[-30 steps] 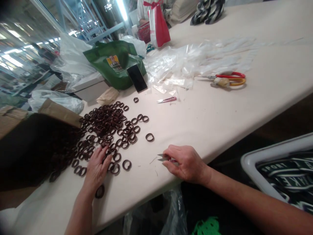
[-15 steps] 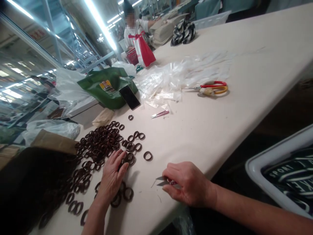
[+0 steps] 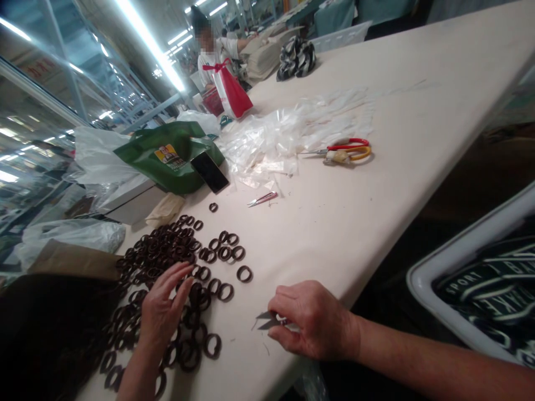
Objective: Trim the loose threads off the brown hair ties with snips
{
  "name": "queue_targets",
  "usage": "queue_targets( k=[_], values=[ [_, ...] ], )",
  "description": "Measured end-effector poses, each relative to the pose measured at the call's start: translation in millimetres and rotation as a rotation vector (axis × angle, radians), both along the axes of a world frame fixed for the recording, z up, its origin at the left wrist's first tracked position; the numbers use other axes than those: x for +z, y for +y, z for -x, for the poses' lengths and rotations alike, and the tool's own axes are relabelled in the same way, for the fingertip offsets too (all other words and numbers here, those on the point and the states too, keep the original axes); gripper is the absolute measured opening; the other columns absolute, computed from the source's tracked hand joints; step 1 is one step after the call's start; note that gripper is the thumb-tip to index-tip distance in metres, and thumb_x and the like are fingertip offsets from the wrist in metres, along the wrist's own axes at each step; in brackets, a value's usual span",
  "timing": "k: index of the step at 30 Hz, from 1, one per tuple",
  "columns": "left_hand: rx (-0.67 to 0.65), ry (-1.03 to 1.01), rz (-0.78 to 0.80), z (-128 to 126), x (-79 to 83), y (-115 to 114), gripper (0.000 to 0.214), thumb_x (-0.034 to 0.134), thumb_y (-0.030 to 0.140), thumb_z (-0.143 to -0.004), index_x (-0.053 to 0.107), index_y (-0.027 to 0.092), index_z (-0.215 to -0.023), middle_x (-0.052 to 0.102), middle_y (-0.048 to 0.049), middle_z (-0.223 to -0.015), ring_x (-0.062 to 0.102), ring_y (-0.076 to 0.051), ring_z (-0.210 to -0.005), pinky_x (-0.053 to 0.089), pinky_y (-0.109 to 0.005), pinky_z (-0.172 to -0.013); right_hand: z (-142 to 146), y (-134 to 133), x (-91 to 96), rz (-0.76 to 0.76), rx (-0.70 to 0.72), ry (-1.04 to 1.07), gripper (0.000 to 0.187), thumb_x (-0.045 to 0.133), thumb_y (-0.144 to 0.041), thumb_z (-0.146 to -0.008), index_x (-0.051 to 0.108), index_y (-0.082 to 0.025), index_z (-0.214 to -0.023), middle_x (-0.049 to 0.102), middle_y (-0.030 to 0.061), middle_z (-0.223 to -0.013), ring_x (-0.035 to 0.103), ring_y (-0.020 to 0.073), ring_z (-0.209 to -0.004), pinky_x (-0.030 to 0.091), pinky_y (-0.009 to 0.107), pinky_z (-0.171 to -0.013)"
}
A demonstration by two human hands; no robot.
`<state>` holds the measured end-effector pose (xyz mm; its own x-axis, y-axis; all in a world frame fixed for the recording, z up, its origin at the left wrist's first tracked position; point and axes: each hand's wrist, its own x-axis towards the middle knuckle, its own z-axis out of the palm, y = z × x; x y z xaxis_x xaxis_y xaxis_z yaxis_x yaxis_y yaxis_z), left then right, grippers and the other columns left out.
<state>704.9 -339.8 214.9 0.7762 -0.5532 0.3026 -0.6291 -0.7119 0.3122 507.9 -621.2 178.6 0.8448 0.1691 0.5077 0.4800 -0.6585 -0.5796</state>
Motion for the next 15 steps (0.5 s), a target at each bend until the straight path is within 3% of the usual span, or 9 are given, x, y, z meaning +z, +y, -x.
queue_targets(
  k=[4, 6, 8, 11, 15],
  values=[
    [0.292, -0.057, -0.088, -52, -4.3, 7, 0.07, 0.041, 0.055, -0.092, 0.057, 0.002, -0.135, 0.049, -0.0265, -0.145, 0.041, -0.037, -0.139, 0.031, -0.053, -0.116, 1, 0, 0.7, -0.001, 0.0, -0.006, 0.034, 0.037, -0.04, -0.101, 0.055, -0.018, -0.082, 0.053, 0.0006, -0.067, 0.048, 0.0147, -0.06, 0.032, 0.03, -0.057],
    [0.366, 0.029, -0.169, -63, -11.6, 7, 0.072, 0.041, 0.054, -0.092, 0.052, 0.002, -0.14, 0.047, -0.0281, -0.147, 0.04, -0.04, -0.14, 0.03, -0.057, -0.114, 1, -1, 0.7, 0.006, -0.002, -0.001, 0.033, 0.037, -0.039, -0.101, 0.055, -0.018, -0.082, 0.053, 0.0009, -0.068, 0.048, 0.0148, -0.061, 0.032, 0.03, -0.057],
    [0.344, 0.064, -0.212, -58, -19.2, 4, 0.065, 0.044, 0.052, -0.092, 0.052, 0.011, -0.142, 0.049, -0.0227, -0.148, 0.04, -0.038, -0.14, 0.031, -0.059, -0.113, 2, -1, 0.8, 0.017, -0.008, -0.001, 0.033, 0.037, -0.039, -0.101, 0.056, -0.018, -0.083, 0.054, 0.0013, -0.068, 0.049, 0.015, -0.062, 0.032, 0.03, -0.057],
    [0.203, 0.026, -0.225, -30, -25.1, 1, 0.051, 0.049, 0.048, -0.092, 0.058, 0.025, -0.138, 0.052, -0.0135, -0.148, 0.042, -0.033, -0.139, 0.029, -0.058, -0.114, 2, 0, 1.3, 0.021, -0.004, -0.017, 0.034, 0.037, -0.039, -0.102, 0.056, -0.018, -0.083, 0.055, 0.0017, -0.069, 0.049, 0.0151, -0.062, 0.032, 0.03, -0.057],
    [0.027, 0.029, -0.256, 9, -22.3, 16, 0.044, 0.052, 0.045, -0.092, 0.065, 0.029, -0.131, 0.054, -0.0118, -0.146, 0.045, -0.032, -0.138, 0.031, -0.058, -0.114, 2, -1, 0.4, 0.008, -0.004, -0.027, 0.028, 0.041, -0.036, -0.1, 0.056, -0.018, -0.086, 0.054, 0.0009, -0.068, 0.049, 0.015, -0.061, 0.033, 0.03, -0.058]
  ],
)
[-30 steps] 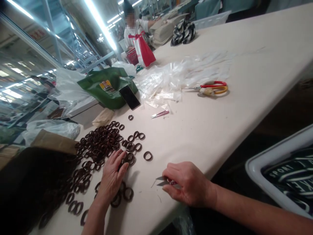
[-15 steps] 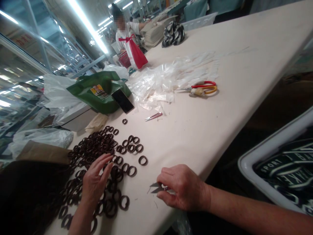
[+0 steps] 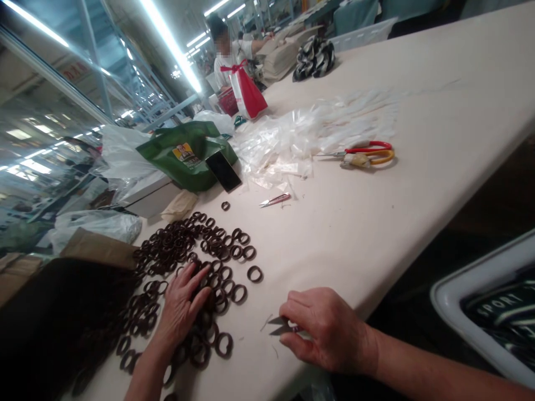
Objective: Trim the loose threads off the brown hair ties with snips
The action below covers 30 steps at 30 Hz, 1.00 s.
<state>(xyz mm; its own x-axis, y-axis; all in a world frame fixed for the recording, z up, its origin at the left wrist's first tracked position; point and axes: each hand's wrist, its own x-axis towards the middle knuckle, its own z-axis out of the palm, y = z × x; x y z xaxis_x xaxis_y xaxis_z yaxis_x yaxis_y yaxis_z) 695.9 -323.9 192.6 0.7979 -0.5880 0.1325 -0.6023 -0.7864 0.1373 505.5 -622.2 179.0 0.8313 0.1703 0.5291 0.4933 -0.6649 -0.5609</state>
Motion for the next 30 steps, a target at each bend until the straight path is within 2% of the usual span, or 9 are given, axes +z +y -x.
queue_targets(
  k=[3, 9, 11, 15, 19, 23, 26, 30],
  values=[
    [0.0, 0.035, 0.008, 15, 2.9, 28, 0.044, 0.051, 0.046, -0.092, 0.065, 0.031, -0.131, 0.056, -0.0096, -0.144, 0.045, -0.032, -0.138, 0.035, -0.058, -0.113, 0, -1, -3.0, -0.004, 0.002, -0.002, 0.022, 0.045, -0.034, -0.099, 0.056, -0.019, -0.089, 0.054, 0.0009, -0.068, 0.05, 0.0152, -0.061, 0.033, 0.029, -0.058],
    [0.097, 0.118, 0.087, 25, 6.9, 87, 0.042, 0.051, 0.051, -0.09, 0.072, 0.03, -0.12, 0.065, -0.0063, -0.135, 0.05, -0.032, -0.134, 0.039, -0.057, -0.111, 0, -2, -5.9, -0.026, 0.022, -0.011, 0.015, 0.048, -0.032, -0.097, 0.056, -0.019, -0.093, 0.056, 0.0008, -0.069, 0.051, 0.0152, -0.06, 0.035, 0.029, -0.058],
    [0.17, 0.12, 0.166, 29, 10.7, 99, 0.043, 0.049, 0.053, -0.091, 0.074, 0.029, -0.116, 0.066, -0.0064, -0.133, 0.052, -0.031, -0.133, 0.04, -0.053, -0.112, 0, -3, -5.1, -0.027, 0.029, -0.01, 0.012, 0.05, -0.03, -0.096, 0.056, -0.02, -0.094, 0.057, 0.0006, -0.069, 0.052, 0.0148, -0.059, 0.036, 0.028, -0.057],
    [0.403, 0.083, 0.344, 31, 18.4, 120, 0.049, 0.04, 0.054, -0.095, 0.072, 0.024, -0.116, 0.064, -0.0068, -0.136, 0.053, -0.027, -0.132, 0.038, -0.046, -0.115, 1, -5, -4.5, -0.008, 0.007, 0.018, 0.012, 0.052, -0.031, -0.095, 0.058, -0.021, -0.095, 0.061, 0.002, -0.071, 0.056, 0.0157, -0.061, 0.04, 0.028, -0.058],
    [0.525, 0.07, 0.375, 25, 13.7, 140, 0.053, 0.033, 0.052, -0.097, 0.067, 0.023, -0.124, 0.06, -0.0065, -0.141, 0.05, -0.025, -0.134, 0.037, -0.043, -0.115, 0, -6, -6.1, -0.004, 0.001, 0.012, 0.013, 0.052, -0.031, -0.095, 0.059, -0.021, -0.098, 0.063, 0.0028, -0.073, 0.058, 0.0163, -0.063, 0.042, 0.028, -0.058],
    [0.598, 0.007, 0.356, 24, -0.8, 152, 0.057, 0.029, 0.052, -0.098, 0.063, 0.019, -0.13, 0.055, -0.0115, -0.144, 0.047, -0.027, -0.137, 0.033, -0.046, -0.117, 0, -6, -6.4, -0.013, 0.03, 0.002, 0.013, 0.051, -0.031, -0.096, 0.057, -0.021, -0.102, 0.06, 0.0017, -0.072, 0.057, 0.0157, -0.061, 0.04, 0.028, -0.056],
    [0.648, -0.014, 0.38, 29, -7.9, 151, 0.063, 0.025, 0.053, -0.098, 0.062, 0.013, -0.13, 0.055, -0.0167, -0.144, 0.047, -0.029, -0.137, 0.033, -0.047, -0.117, 1, -6, -5.4, -0.009, 0.014, 0.021, 0.015, 0.049, -0.033, -0.098, 0.056, -0.021, -0.103, 0.062, 0.0031, -0.075, 0.058, 0.0165, -0.064, 0.042, 0.029, -0.058],
    [0.6, -0.016, 0.357, 37, -10.3, 141, 0.063, 0.025, 0.053, -0.099, 0.065, 0.013, -0.127, 0.059, -0.0154, -0.14, 0.046, -0.028, -0.138, 0.031, -0.046, -0.118, 2, -6, -4.9, -0.012, 0.013, 0.036, 0.016, 0.048, -0.034, -0.099, 0.056, -0.022, -0.103, 0.062, 0.0032, -0.077, 0.059, 0.0167, -0.063, 0.043, 0.029, -0.059]
  ],
)
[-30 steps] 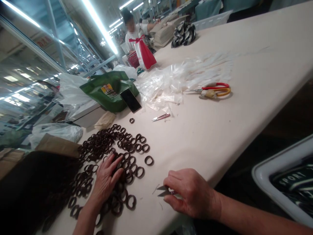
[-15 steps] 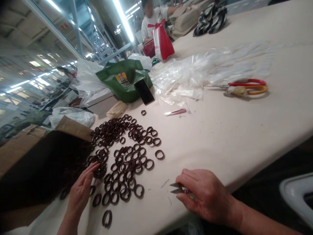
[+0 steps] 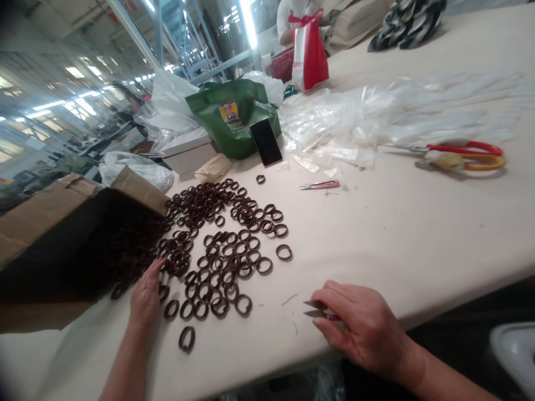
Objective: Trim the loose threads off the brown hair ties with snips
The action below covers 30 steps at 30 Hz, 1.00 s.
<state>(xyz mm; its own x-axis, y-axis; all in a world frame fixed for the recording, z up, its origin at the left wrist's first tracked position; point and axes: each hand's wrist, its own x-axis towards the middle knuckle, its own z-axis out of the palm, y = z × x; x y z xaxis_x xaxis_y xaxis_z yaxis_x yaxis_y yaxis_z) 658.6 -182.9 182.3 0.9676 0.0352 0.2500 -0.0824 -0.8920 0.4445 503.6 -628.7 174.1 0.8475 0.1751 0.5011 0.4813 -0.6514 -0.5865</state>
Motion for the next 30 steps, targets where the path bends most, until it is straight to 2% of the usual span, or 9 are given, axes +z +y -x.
queue_targets(
  k=[6, 12, 14, 16, 18, 20, 24, 27, 30],
  values=[
    [-0.154, -0.026, -0.115, 5, -2.9, -15, 0.054, 0.035, 0.052, -0.096, 0.064, 0.021, -0.13, 0.054, -0.0107, -0.146, 0.041, -0.029, -0.141, 0.028, -0.05, -0.118, 0, -1, -0.1, 0.011, -0.01, -0.006, 0.014, 0.05, -0.031, -0.096, 0.057, -0.022, -0.105, 0.064, 0.0045, -0.08, 0.061, 0.0177, -0.066, 0.046, 0.029, -0.06],
    [-0.176, -0.069, -0.201, 14, 1.2, -31, 0.05, 0.042, 0.052, -0.095, 0.068, 0.021, -0.123, 0.058, -0.0137, -0.139, 0.044, -0.034, -0.136, 0.034, -0.054, -0.113, -3, -2, 1.8, 0.006, 0.016, -0.017, 0.012, 0.051, -0.027, -0.095, 0.057, -0.021, -0.102, 0.063, 0.0027, -0.075, 0.059, 0.0158, -0.06, 0.045, 0.028, -0.057],
    [-0.17, -0.154, -0.211, 23, 8.9, -37, 0.044, 0.049, 0.05, -0.093, 0.07, 0.02, -0.117, 0.064, -0.0139, -0.13, 0.052, -0.032, -0.127, 0.039, -0.051, -0.108, -3, -3, 0.5, 0.01, 0.027, -0.027, 0.012, 0.051, -0.027, -0.094, 0.057, -0.02, -0.103, 0.062, 0.0026, -0.075, 0.058, 0.0152, -0.06, 0.045, 0.027, -0.056],
    [-0.189, -0.203, -0.192, 34, 18.3, -43, 0.032, 0.055, 0.044, -0.092, 0.073, 0.021, -0.106, 0.07, -0.0102, -0.113, 0.061, -0.027, -0.109, 0.046, -0.044, -0.099, -3, -4, -1.2, 0.016, 0.035, -0.035, 0.013, 0.052, -0.026, -0.094, 0.058, -0.019, -0.103, 0.062, 0.0031, -0.076, 0.059, 0.015, -0.061, 0.046, 0.026, -0.057],
    [-0.254, -0.178, -0.166, 47, 26.3, -49, 0.023, 0.059, 0.04, -0.091, 0.074, 0.023, -0.097, 0.072, -0.0067, -0.098, 0.063, -0.022, -0.094, 0.049, -0.039, -0.089, -3, -4, -2.7, 0.019, 0.04, -0.039, 0.014, 0.052, -0.026, -0.094, 0.058, -0.019, -0.104, 0.062, 0.0035, -0.078, 0.06, 0.0148, -0.063, 0.046, 0.026, -0.059],
    [-0.334, -0.105, -0.159, 58, 30.3, -56, 0.02, 0.062, 0.04, -0.089, 0.074, 0.024, -0.094, 0.071, -0.0055, -0.096, 0.063, -0.022, -0.09, 0.048, -0.037, -0.084, -2, -4, -3.4, 0.022, 0.043, -0.041, 0.014, 0.051, -0.025, -0.095, 0.057, -0.018, -0.105, 0.062, 0.0034, -0.077, 0.059, 0.0145, -0.062, 0.046, 0.025, -0.059],
    [-0.391, -0.043, -0.211, 67, 25.2, -66, 0.015, 0.069, 0.037, -0.083, 0.076, 0.025, -0.088, 0.07, -0.0057, -0.096, 0.061, -0.024, -0.089, 0.047, -0.04, -0.083, -3, -4, -2.7, 0.041, 0.035, -0.034, 0.013, 0.051, -0.026, -0.095, 0.057, -0.019, -0.104, 0.061, 0.0032, -0.077, 0.058, 0.0146, -0.062, 0.045, 0.026, -0.059],
    [-0.375, -0.076, -0.248, 66, 19.3, -73, 0.011, 0.069, 0.033, -0.082, 0.077, 0.026, -0.087, 0.07, -0.0062, -0.098, 0.061, -0.025, -0.092, 0.046, -0.042, -0.086, -4, -2, -1.1, 0.041, 0.027, -0.039, 0.012, 0.051, -0.027, -0.095, 0.058, -0.019, -0.102, 0.06, 0.0021, -0.075, 0.056, 0.0142, -0.06, 0.043, 0.025, -0.057],
    [-0.348, -0.152, -0.236, 66, 21.2, -79, 0.013, 0.066, 0.033, -0.084, 0.076, 0.025, -0.082, 0.07, -0.0073, -0.098, 0.062, -0.026, -0.094, 0.047, -0.043, -0.088, -5, -1, 0.1, 0.045, 0.015, -0.062, 0.012, 0.05, -0.028, -0.095, 0.058, -0.02, -0.1, 0.06, 0.0011, -0.073, 0.056, 0.0139, -0.059, 0.042, 0.025, -0.057]
  ],
)
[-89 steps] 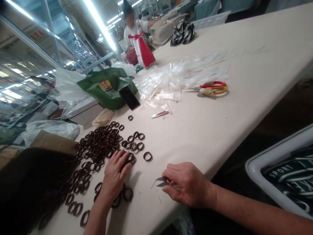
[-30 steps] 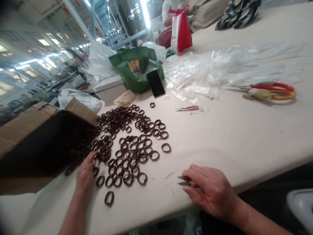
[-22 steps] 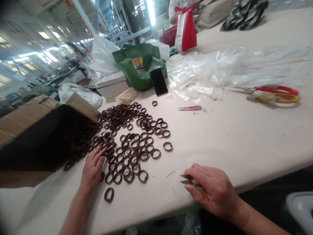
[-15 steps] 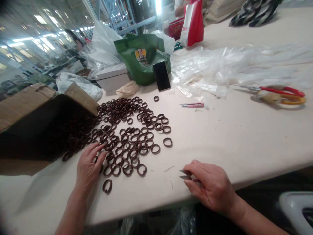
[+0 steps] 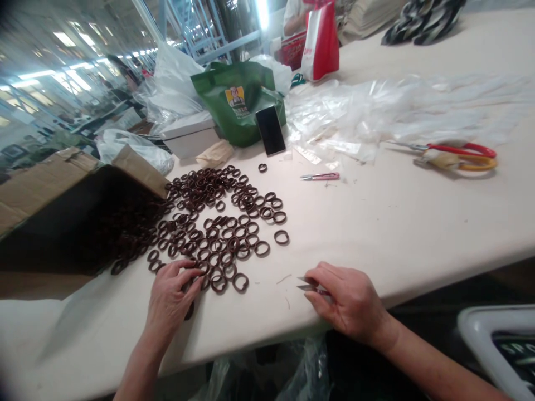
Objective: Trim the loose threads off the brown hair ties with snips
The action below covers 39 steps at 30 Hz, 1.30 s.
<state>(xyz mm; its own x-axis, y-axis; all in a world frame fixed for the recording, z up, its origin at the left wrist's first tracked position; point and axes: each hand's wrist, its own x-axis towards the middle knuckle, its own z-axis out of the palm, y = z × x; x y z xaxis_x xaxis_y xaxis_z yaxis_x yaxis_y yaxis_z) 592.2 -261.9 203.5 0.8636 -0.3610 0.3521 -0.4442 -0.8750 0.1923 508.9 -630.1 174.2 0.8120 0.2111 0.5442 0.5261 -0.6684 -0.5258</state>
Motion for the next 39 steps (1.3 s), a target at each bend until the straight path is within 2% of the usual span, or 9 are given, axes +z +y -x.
queue_targets(
  k=[4, 7, 11, 14, 18, 24, 30, 34, 39],
  values=[
    [0.104, -0.049, 0.133, 3, 12.6, -8, 0.02, 0.061, 0.037, -0.087, 0.076, 0.024, -0.085, 0.07, -0.0084, -0.104, 0.064, -0.025, -0.097, 0.049, -0.04, -0.088, -1, 1, 0.2, -0.007, -0.011, 0.013, 0.013, 0.049, -0.029, -0.097, 0.058, -0.019, -0.099, 0.061, 0.0008, -0.073, 0.057, 0.0134, -0.06, 0.042, 0.025, -0.058],
    [0.239, 0.022, 0.329, 1, 17.1, -13, 0.022, 0.063, 0.042, -0.082, 0.074, 0.023, -0.083, 0.07, -0.0084, -0.107, 0.066, -0.023, -0.095, 0.052, -0.035, -0.083, -2, 1, 1.2, -0.025, -0.014, 0.064, 0.017, 0.048, -0.031, -0.097, 0.059, -0.019, -0.095, 0.061, 0.0008, -0.073, 0.058, 0.0133, -0.061, 0.042, 0.025, -0.059],
    [0.422, 0.175, 0.631, -12, 10.1, -19, 0.026, 0.069, 0.045, -0.068, 0.069, 0.02, -0.075, 0.072, -0.0067, -0.093, 0.066, -0.018, -0.072, 0.053, -0.031, -0.069, -4, 2, 5.4, -0.049, -0.036, 0.17, 0.023, 0.047, -0.035, -0.097, 0.06, -0.018, -0.088, 0.061, 0.0012, -0.071, 0.057, 0.0134, -0.06, 0.04, 0.025, -0.059],
    [0.447, 0.192, 0.675, -17, 3.2, -26, 0.03, 0.07, 0.047, -0.066, 0.067, 0.02, -0.078, 0.068, -0.0028, -0.075, 0.062, -0.016, -0.062, 0.05, -0.028, -0.06, -6, 4, 11.2, -0.116, -0.067, 0.276, 0.029, 0.045, -0.038, -0.097, 0.061, -0.018, -0.084, 0.062, 0.0016, -0.071, 0.055, 0.0137, -0.061, 0.04, 0.026, -0.06],
    [0.435, 0.19, 0.725, -22, -2.8, -36, 0.037, 0.064, 0.052, -0.069, 0.066, 0.019, -0.084, 0.068, -0.0025, -0.075, 0.063, -0.017, -0.069, 0.052, -0.029, -0.065, -12, 15, 21.2, -0.277, -0.038, 0.424, 0.035, 0.043, -0.042, -0.098, 0.06, -0.019, -0.08, 0.059, 0.0007, -0.069, 0.054, 0.0136, -0.063, 0.039, 0.025, -0.062],
    [0.432, 0.226, 0.624, -37, -5.8, -45, 0.036, 0.061, 0.05, -0.072, 0.07, 0.018, -0.085, 0.072, -0.0055, -0.079, 0.066, -0.021, -0.074, 0.052, -0.035, -0.074, -21, 30, 28.8, -0.323, 0.001, 0.42, 0.033, 0.044, -0.043, -0.096, 0.061, -0.018, -0.082, 0.061, 0.0016, -0.071, 0.055, 0.0141, -0.065, 0.039, 0.026, -0.063],
    [0.37, 0.21, 0.394, -32, 4.5, -39, 0.026, 0.059, 0.041, -0.076, 0.073, 0.022, -0.087, 0.072, -0.0057, -0.086, 0.065, -0.024, -0.083, 0.049, -0.04, -0.082, -11, 9, 18.4, -0.258, -0.097, 0.346, 0.032, 0.045, -0.043, -0.096, 0.063, -0.018, -0.086, 0.064, 0.0026, -0.074, 0.055, 0.014, -0.065, 0.04, 0.026, -0.064],
    [0.206, 0.191, 0.278, -25, 12.8, -42, 0.028, 0.063, 0.046, -0.077, 0.075, 0.025, -0.091, 0.071, -0.0064, -0.102, 0.064, -0.025, -0.096, 0.047, -0.04, -0.091, -2, -2, 13.3, -0.227, -0.105, 0.305, 0.03, 0.045, -0.04, -0.096, 0.063, -0.018, -0.085, 0.063, 0.0018, -0.073, 0.055, 0.0131, -0.062, 0.04, 0.025, -0.062],
    [0.038, 0.177, 0.161, -26, 16.6, -56, 0.021, 0.067, 0.044, -0.075, 0.076, 0.026, -0.082, 0.072, -0.0074, -0.099, 0.062, -0.028, -0.096, 0.046, -0.042, -0.091, -1, 0, 9.9, -0.185, -0.093, 0.231, 0.028, 0.047, -0.039, -0.095, 0.063, -0.018, -0.085, 0.062, 0.0016, -0.071, 0.054, 0.013, -0.061, 0.039, 0.025, -0.06]
  ],
)
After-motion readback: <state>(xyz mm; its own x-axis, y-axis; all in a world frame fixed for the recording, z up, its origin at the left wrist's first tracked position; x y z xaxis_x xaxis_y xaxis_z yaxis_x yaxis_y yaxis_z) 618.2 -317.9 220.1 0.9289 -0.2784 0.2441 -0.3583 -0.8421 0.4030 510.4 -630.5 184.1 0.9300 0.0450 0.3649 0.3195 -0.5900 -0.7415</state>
